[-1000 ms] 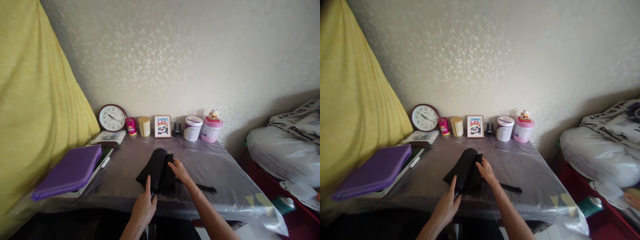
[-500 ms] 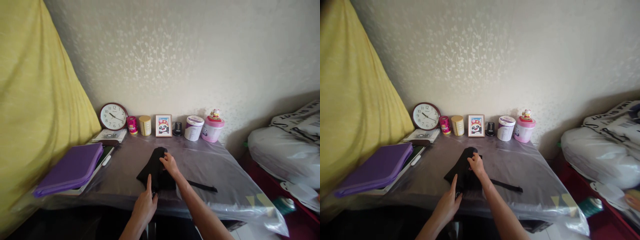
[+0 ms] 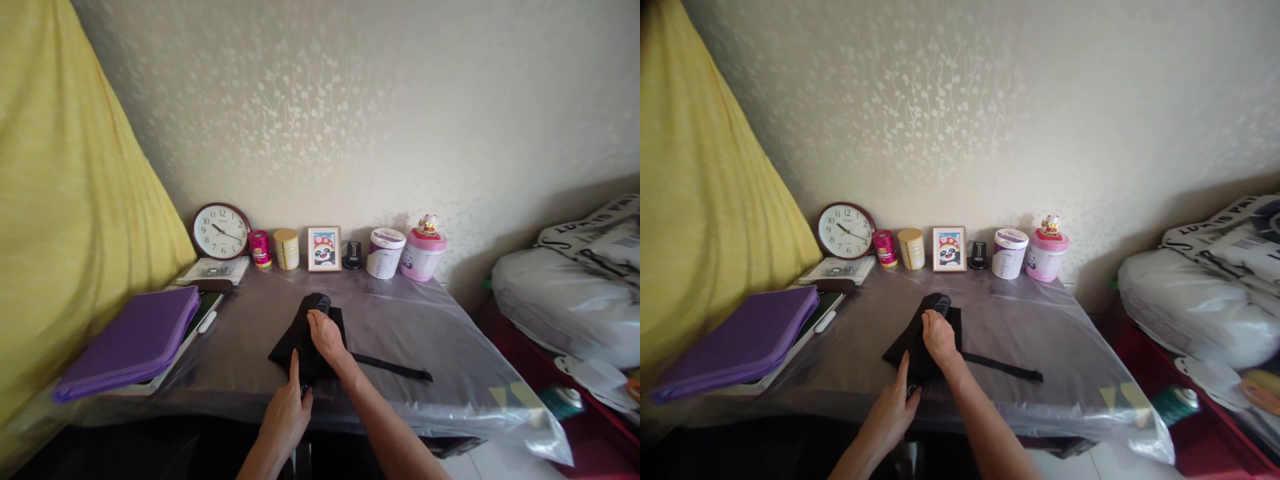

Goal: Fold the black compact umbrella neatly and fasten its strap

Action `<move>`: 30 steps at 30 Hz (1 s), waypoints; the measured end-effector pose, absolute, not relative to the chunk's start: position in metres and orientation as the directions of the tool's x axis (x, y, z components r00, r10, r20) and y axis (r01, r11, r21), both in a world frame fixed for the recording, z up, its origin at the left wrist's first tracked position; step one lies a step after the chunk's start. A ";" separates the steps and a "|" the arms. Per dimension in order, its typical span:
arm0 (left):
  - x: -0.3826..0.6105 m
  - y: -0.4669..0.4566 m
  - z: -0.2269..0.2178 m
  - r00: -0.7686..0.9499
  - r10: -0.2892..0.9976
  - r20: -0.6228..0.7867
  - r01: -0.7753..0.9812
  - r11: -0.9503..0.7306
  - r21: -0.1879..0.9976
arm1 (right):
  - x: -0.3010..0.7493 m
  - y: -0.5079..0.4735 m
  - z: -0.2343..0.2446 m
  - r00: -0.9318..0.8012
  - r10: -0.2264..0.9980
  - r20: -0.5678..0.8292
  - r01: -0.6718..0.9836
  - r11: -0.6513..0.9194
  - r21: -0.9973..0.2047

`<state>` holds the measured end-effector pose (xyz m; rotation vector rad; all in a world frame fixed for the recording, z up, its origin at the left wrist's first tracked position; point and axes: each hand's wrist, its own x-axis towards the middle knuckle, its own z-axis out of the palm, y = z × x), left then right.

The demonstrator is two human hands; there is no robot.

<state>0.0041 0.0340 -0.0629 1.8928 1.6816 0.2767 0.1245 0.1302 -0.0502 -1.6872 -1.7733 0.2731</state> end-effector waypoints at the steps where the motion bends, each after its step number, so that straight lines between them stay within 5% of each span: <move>1: 0.004 0.034 -0.063 0.173 0.958 -0.229 0.841 -0.022 0.541 | 0.123 0.127 -0.050 0.032 0.941 0.338 0.813 0.172 -0.556; 9: 0.005 0.031 -0.064 0.144 0.968 -0.207 0.855 -0.017 0.518 | 0.119 0.106 -0.054 -0.120 0.861 0.495 0.848 0.348 -0.400; 24: 0.006 0.031 -0.061 0.175 0.959 -0.222 0.848 -0.033 0.528 | 0.138 0.081 -0.053 -0.374 0.756 0.538 0.700 0.611 -0.371; 30: 0.006 0.031 -0.060 0.181 0.957 -0.227 0.840 -0.030 0.542 | 0.153 0.123 -0.062 -0.381 0.772 0.508 0.734 0.587 -0.341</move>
